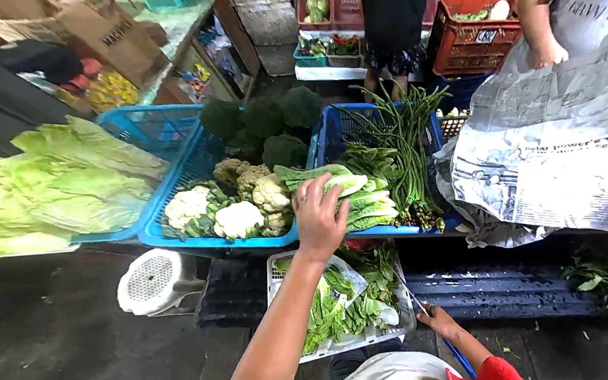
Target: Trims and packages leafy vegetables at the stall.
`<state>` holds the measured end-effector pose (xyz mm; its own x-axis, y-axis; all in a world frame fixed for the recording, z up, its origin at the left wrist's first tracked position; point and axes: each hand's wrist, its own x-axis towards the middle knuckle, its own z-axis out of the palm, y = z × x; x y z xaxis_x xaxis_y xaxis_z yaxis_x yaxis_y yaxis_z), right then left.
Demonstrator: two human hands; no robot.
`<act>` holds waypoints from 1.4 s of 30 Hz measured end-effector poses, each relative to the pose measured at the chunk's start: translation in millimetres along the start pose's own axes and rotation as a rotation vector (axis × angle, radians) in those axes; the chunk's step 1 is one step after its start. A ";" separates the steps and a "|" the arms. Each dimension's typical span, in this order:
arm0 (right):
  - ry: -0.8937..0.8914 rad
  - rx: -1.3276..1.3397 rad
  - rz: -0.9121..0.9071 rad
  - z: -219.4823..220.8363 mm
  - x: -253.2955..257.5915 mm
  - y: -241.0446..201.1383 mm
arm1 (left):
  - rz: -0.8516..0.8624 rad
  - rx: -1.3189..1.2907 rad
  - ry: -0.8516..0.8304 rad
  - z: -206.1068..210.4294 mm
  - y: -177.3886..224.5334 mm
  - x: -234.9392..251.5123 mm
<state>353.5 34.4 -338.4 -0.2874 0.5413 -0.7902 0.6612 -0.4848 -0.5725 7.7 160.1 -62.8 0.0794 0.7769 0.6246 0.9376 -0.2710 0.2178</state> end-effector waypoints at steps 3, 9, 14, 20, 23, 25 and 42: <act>-0.005 0.004 0.034 -4.1 -16.0 7.4 | 0.124 -0.156 0.093 15.7 36.0 -55.3; -0.021 -0.027 0.088 -2.7 -34.4 29.3 | 0.007 -0.240 -1.063 131.2 29.3 -153.4; 0.003 -0.043 0.148 3.0 -50.3 29.2 | 0.337 -0.280 -1.188 196.7 39.9 -197.4; -0.007 -0.099 0.158 7.0 -60.0 16.3 | 0.108 -0.041 -1.377 222.2 54.6 -193.3; 0.003 -0.056 0.110 7.4 -62.0 8.8 | 0.128 0.033 -1.327 215.5 48.5 -189.9; 0.028 0.009 0.040 6.3 -62.9 1.7 | 0.177 0.021 -1.253 209.4 38.7 -189.8; 0.001 -0.378 -0.475 21.3 -70.3 -176.5 | -0.830 -0.607 -0.789 46.8 41.8 -196.3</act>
<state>242.2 67.3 -186.4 -0.6107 0.6395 -0.4670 0.6613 0.0874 -0.7450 47.2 22.9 -211.4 -0.0763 0.9028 -0.4232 0.5166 0.3989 0.7577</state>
